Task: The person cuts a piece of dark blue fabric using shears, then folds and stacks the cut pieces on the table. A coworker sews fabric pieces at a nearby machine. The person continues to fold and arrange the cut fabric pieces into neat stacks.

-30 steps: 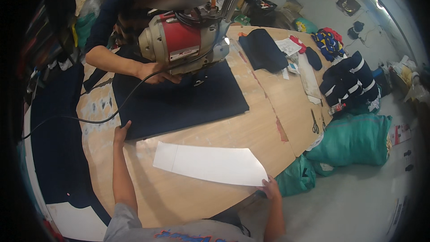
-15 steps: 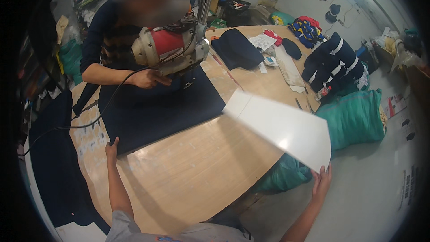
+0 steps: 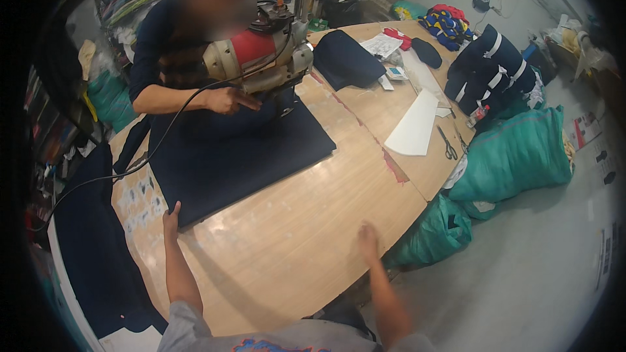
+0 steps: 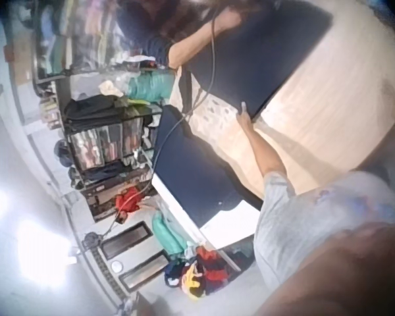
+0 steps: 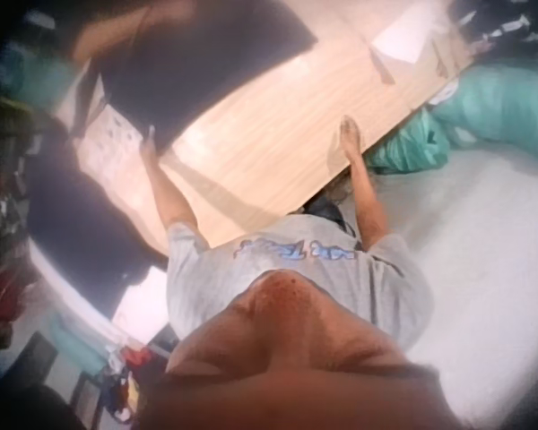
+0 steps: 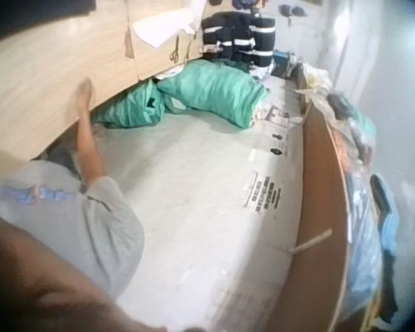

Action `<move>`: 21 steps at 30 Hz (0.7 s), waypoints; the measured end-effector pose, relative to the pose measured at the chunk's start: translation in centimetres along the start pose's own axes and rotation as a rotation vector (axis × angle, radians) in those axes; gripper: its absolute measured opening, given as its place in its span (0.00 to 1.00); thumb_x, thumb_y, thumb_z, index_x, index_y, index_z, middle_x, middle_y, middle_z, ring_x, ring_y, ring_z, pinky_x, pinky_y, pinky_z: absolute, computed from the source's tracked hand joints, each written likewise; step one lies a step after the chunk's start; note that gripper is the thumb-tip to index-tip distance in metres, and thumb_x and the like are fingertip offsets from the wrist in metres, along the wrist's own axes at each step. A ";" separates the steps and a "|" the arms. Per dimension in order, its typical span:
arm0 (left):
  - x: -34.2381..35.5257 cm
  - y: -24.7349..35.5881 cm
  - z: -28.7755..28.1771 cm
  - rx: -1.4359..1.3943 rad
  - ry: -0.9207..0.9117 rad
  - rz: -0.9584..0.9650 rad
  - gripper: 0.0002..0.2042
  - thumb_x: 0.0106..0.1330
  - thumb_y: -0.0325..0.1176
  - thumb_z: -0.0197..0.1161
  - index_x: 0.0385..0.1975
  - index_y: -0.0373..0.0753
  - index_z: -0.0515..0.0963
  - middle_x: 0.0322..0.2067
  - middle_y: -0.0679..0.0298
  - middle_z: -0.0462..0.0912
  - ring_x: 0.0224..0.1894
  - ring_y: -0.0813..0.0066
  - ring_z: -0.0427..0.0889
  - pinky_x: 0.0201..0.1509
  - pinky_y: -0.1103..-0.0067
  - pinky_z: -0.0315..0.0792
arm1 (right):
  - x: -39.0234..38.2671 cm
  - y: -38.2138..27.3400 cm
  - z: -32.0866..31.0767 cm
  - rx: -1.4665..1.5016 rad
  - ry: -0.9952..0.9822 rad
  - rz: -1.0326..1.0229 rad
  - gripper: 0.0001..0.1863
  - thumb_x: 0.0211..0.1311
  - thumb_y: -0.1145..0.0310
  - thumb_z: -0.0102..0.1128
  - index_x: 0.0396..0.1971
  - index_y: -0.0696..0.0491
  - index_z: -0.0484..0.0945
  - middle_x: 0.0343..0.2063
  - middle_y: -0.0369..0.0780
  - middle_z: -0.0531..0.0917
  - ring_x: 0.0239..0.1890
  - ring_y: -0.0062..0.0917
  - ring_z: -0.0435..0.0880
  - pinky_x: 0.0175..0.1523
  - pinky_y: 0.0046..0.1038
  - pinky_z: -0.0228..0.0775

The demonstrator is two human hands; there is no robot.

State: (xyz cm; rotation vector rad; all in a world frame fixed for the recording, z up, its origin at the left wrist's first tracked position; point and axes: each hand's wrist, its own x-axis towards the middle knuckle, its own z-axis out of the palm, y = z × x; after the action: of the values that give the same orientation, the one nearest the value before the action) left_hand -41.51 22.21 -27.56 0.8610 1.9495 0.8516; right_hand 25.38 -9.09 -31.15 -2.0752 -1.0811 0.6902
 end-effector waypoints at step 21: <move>0.2 -1.4 -2.0 0.149 0.048 0.073 0.49 0.65 0.61 0.77 0.66 0.15 0.72 0.62 0.33 0.81 0.67 0.44 0.81 0.72 0.64 0.72 | -11.8 -9.0 6.6 -0.519 -0.319 -0.027 0.43 0.83 0.44 0.43 0.87 0.41 0.40 0.84 0.60 0.33 0.85 0.61 0.26 0.83 0.64 0.20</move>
State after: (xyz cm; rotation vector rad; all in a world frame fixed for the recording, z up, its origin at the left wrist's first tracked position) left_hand -43.69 21.17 -27.93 1.0124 2.0539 0.7824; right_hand 10.27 -13.12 -26.68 -2.4267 -1.6005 0.8094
